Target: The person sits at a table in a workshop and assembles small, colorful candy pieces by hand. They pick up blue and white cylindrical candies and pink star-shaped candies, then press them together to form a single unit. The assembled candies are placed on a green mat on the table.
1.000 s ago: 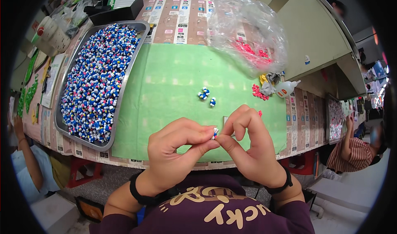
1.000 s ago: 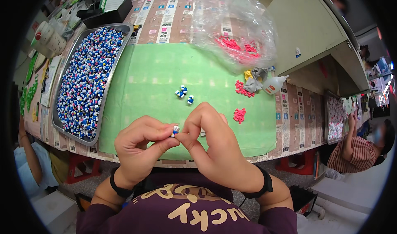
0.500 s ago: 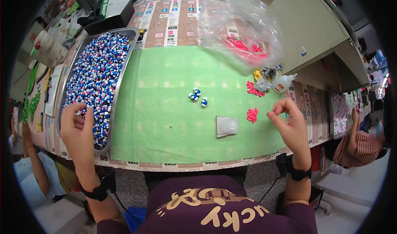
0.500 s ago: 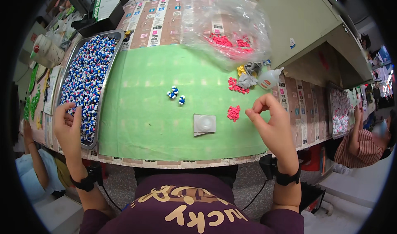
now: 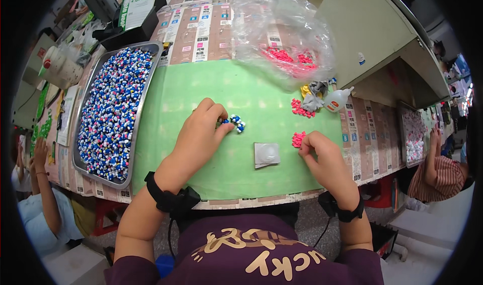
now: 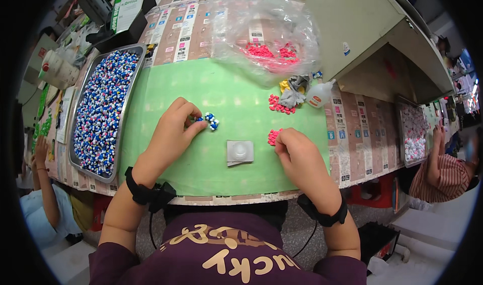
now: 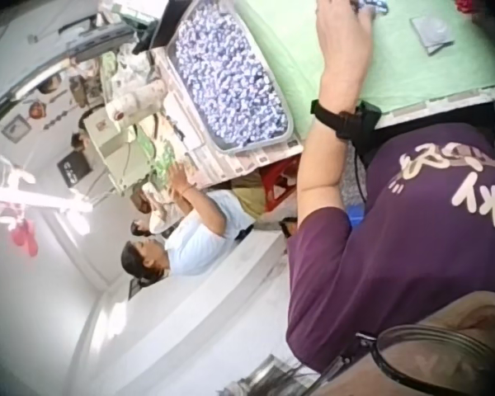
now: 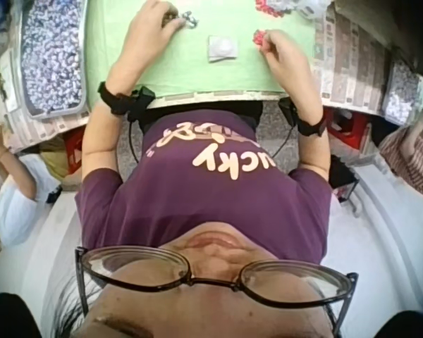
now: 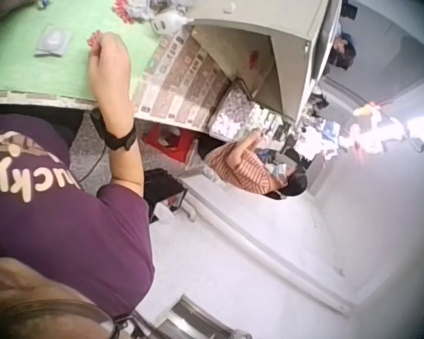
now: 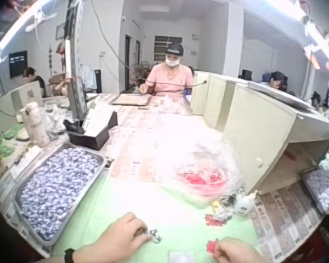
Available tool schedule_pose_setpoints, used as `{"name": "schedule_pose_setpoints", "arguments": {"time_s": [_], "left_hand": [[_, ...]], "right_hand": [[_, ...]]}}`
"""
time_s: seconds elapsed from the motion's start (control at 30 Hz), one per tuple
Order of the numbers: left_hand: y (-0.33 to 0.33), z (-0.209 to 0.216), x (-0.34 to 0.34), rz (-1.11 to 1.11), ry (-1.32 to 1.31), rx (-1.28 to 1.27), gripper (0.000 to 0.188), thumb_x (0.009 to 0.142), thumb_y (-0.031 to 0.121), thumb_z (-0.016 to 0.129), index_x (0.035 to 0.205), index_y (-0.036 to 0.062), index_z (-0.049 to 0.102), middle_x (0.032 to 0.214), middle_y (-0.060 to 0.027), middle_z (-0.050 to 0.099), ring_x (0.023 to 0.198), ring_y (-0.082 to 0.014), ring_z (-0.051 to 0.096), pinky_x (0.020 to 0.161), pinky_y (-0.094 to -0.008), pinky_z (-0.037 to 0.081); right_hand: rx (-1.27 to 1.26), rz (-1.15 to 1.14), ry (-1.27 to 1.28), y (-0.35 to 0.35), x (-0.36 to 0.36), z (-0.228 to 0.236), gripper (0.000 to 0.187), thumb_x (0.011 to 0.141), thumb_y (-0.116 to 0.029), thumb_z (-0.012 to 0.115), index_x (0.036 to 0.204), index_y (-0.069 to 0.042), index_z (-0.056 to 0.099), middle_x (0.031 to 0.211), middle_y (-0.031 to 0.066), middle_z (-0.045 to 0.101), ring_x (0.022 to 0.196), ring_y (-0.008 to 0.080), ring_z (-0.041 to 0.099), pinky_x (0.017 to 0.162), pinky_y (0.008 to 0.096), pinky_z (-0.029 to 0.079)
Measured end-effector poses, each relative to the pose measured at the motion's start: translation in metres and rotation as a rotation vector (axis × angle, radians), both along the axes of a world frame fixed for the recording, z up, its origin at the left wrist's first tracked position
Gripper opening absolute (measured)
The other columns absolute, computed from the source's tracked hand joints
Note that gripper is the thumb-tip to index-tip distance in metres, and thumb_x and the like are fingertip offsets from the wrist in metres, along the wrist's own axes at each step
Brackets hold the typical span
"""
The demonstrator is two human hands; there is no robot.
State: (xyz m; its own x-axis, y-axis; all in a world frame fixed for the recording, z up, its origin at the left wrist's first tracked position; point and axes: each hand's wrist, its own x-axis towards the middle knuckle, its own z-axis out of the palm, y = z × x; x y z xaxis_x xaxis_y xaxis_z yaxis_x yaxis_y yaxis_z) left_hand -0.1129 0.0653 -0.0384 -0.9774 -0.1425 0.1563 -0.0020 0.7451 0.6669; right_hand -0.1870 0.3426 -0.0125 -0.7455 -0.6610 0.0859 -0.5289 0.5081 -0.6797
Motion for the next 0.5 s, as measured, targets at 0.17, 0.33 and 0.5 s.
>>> {"name": "schedule_pose_setpoints", "arguments": {"time_s": [0.17, 0.33, 0.5], "left_hand": [[0.001, 0.012, 0.006, -0.007, -0.093, 0.097, 0.016, 0.080, 0.003, 0.072, 0.091, -0.0004, 0.061, 0.088, -0.0096, 0.054, 0.069, -0.0189, 0.056, 0.064, -0.0313, 0.047], [0.003, 0.046, 0.026, -0.012, -0.067, 0.424, 0.018, 0.083, -0.001, 0.069, 0.101, 0.0008, 0.067, 0.089, -0.0056, 0.057, 0.075, -0.0124, 0.058, 0.063, -0.0269, 0.050], [0.026, 0.069, 0.050, -0.151, -0.280, 1.141, 0.011, 0.091, 0.000, 0.064, 0.101, -0.0020, 0.067, 0.096, -0.0059, 0.061, 0.080, -0.0116, 0.063, 0.064, -0.0240, 0.055]], "right_hand": [[0.020, 0.054, 0.093, -0.001, 0.000, -0.001, 0.015, 0.075, 0.009, 0.057, 0.082, -0.001, 0.048, 0.076, 0.0148, 0.052, 0.073, 0.0334, 0.055, 0.065, 0.0413, 0.044], [-0.105, 0.098, 0.080, -0.003, 0.003, 0.016, 0.020, 0.073, 0.009, 0.062, 0.085, -0.002, 0.050, 0.083, 0.0122, 0.058, 0.079, 0.0316, 0.058, 0.070, 0.0378, 0.046], [-0.292, 0.348, 0.144, -0.039, 0.024, 0.058, 0.028, 0.071, 0.011, 0.069, 0.086, -0.005, 0.052, 0.090, 0.0094, 0.063, 0.081, 0.0266, 0.062, 0.074, 0.0354, 0.048]]}}
